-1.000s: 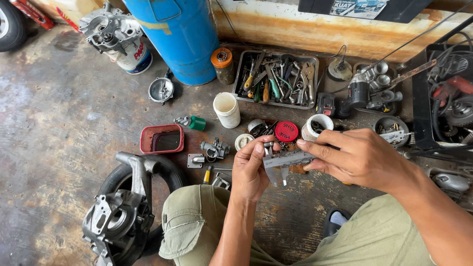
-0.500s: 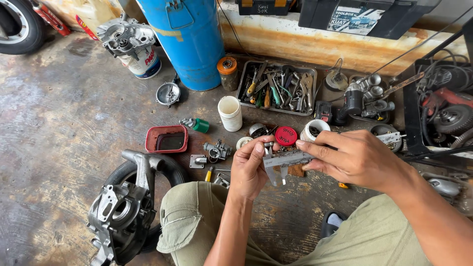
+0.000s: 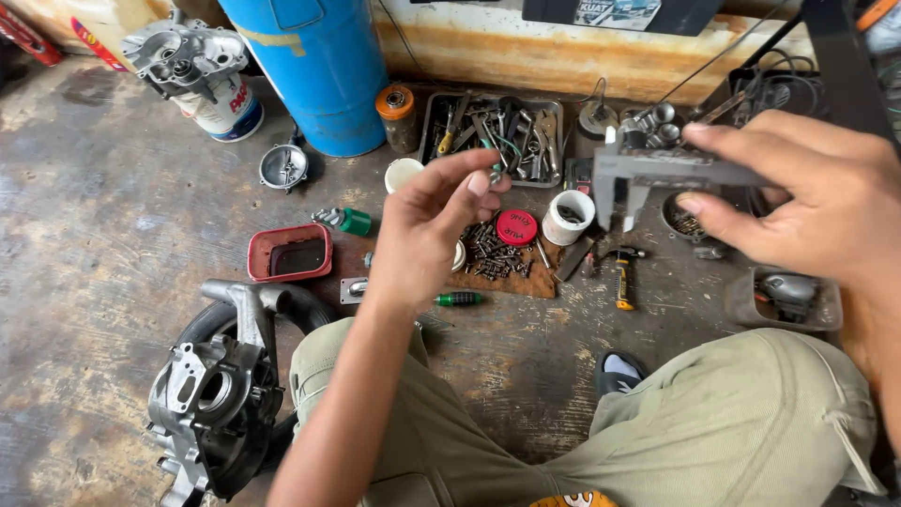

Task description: Disassembling a motorcycle carburetor and measuring internal components using a vernier caliper

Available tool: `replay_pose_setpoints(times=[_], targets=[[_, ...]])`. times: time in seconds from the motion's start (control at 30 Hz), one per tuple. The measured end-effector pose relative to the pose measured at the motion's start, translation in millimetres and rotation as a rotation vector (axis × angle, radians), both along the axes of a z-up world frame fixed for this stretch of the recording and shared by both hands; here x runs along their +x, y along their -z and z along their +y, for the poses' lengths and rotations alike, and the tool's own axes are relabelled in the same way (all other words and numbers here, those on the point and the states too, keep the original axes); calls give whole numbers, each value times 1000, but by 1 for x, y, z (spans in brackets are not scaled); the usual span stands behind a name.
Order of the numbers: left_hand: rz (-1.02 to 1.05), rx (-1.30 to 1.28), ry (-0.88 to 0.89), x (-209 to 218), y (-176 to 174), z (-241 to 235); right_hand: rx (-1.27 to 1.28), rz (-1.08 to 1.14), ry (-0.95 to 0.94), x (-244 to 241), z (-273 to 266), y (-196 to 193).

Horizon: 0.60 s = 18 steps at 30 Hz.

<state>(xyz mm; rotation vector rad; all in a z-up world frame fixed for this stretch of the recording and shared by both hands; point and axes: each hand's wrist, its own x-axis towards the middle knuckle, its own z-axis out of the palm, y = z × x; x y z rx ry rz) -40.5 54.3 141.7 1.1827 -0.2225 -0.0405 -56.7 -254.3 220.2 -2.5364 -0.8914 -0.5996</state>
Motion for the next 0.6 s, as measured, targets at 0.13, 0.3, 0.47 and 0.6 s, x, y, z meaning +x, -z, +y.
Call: replay_pose_setpoints(times=[0.13, 0.3, 0.47, 0.6], targets=[[-116, 160, 47, 7, -18, 2, -5, 26, 50, -6, -17, 7], [-250, 493, -2, 18, -32, -10, -115, -86, 141, 14, -37, 32], [-236, 616, 64, 67, 3, -44, -100, -71, 231, 76, -68, 113], [-188, 810, 102, 112, 60, -75, 255, 208, 339, 99, -88, 199]])
